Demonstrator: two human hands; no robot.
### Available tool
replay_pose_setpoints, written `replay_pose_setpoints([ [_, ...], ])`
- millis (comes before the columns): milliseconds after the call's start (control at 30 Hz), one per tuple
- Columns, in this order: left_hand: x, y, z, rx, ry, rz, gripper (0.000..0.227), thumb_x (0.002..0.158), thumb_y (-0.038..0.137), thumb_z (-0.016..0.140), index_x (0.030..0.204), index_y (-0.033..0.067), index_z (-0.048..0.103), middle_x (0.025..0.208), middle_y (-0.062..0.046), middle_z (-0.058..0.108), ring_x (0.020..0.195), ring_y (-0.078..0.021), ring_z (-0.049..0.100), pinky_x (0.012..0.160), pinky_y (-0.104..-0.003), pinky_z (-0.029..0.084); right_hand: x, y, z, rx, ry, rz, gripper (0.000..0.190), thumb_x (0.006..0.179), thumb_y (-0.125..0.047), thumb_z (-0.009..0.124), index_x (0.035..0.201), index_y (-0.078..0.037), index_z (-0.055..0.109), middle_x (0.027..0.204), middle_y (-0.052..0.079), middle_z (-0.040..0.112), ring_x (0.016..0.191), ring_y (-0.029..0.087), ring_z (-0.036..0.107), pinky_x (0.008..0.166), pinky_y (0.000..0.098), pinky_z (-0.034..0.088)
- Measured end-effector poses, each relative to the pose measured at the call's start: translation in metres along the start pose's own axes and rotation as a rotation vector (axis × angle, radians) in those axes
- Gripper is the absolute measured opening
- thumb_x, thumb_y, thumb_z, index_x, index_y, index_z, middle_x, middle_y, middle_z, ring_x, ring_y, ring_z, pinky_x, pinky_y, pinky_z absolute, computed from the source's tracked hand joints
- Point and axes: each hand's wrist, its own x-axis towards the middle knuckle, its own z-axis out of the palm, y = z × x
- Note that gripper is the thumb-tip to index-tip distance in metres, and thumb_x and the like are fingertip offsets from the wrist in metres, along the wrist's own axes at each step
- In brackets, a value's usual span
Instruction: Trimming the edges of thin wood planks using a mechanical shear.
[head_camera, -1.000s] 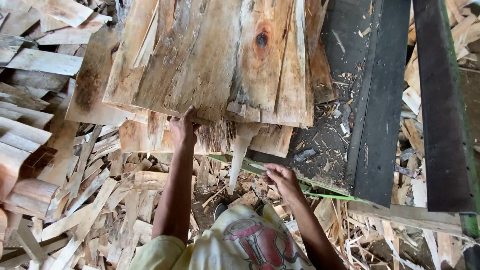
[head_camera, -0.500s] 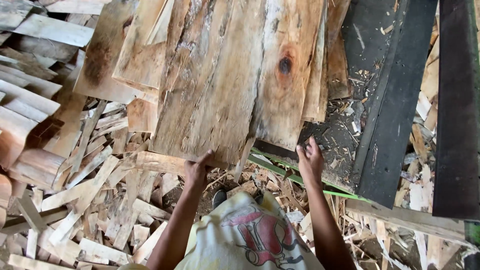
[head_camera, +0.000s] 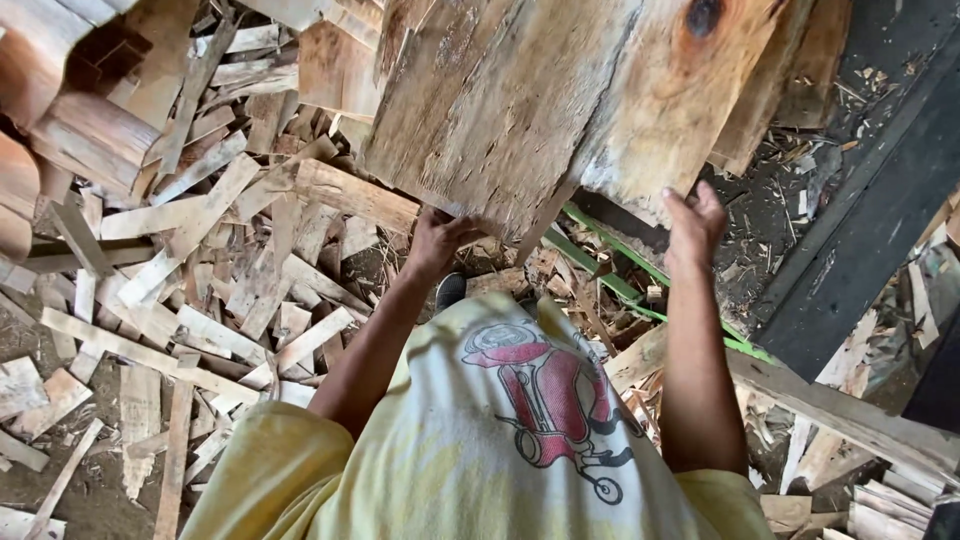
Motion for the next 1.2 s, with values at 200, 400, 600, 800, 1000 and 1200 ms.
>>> replay_pose_setpoints([
  [200,0.009,-0.011,0.001,-0.222,0.167,0.041,0.015,0.084,0.002,0.078,0.086,0.0062,0.064,0.088,-0.019,0.073,0.086,-0.0298,0.081,0.078,-0.038,0.071,-0.001,-0.026,-0.010,0.072,-0.031,-0.078,0.044,0.099,0.002,0.073,0.139,0.019,0.063,0.131,0.034,0.069,0.109,0.038,0.068,0.087,0.0370,0.062],
  [400,0.004,-0.006,-0.003,-0.203,-0.021,0.104,0.022,0.088,0.002,0.078,0.072,-0.0023,0.064,0.093,-0.029,0.075,0.091,-0.0316,0.079,0.081,-0.043,0.069,-0.043,0.001,0.021,-0.722,0.041,-0.690,0.083,0.091,-0.017,0.084,0.158,-0.006,0.036,0.162,0.029,0.031,0.147,0.041,0.033,0.111,0.0530,0.043],
  [600,-0.017,0.029,0.013,0.168,-0.041,0.173,0.023,0.093,0.021,0.073,0.093,-0.0018,0.075,0.104,-0.023,0.079,0.100,-0.0276,0.080,0.089,-0.038,0.066,-0.097,0.033,0.075,-0.849,-0.404,-1.259,0.091,0.084,-0.038,0.087,0.157,-0.010,0.041,0.162,0.021,0.040,0.148,0.036,0.041,0.126,0.0576,0.027],
  [800,-0.017,0.033,0.013,0.440,0.035,0.166,0.034,0.093,0.028,0.074,0.094,-0.0066,0.072,0.099,-0.020,0.081,0.083,-0.0234,0.079,0.075,-0.040,0.064,-0.075,0.040,0.080,-0.907,-0.288,-1.532,0.037,0.097,-0.015,0.082,0.132,-0.016,0.071,0.144,0.009,0.065,0.136,0.023,0.057,0.127,0.0457,0.036],
  [1000,-0.020,0.029,0.015,0.482,0.078,0.166,0.033,0.093,0.023,0.073,0.101,-0.0082,0.071,0.101,-0.020,0.081,0.080,-0.0229,0.078,0.069,-0.039,0.064,-0.088,0.016,0.080,-0.630,-0.140,-1.521,0.010,0.102,-0.011,0.073,0.112,-0.011,0.073,0.117,0.006,0.077,0.113,0.020,0.071,0.113,0.0438,0.051],
  [1200,0.012,0.001,-0.007,0.080,0.026,-0.015,0.032,0.093,0.020,0.073,0.102,-0.0103,0.069,0.108,-0.023,0.079,0.092,-0.0282,0.083,0.075,-0.046,0.068,-0.085,0.003,0.078,-0.313,0.068,-1.401,0.010,0.102,-0.014,0.069,0.109,-0.007,0.072,0.112,0.009,0.077,0.107,0.021,0.072,0.096,0.0342,0.060],
])
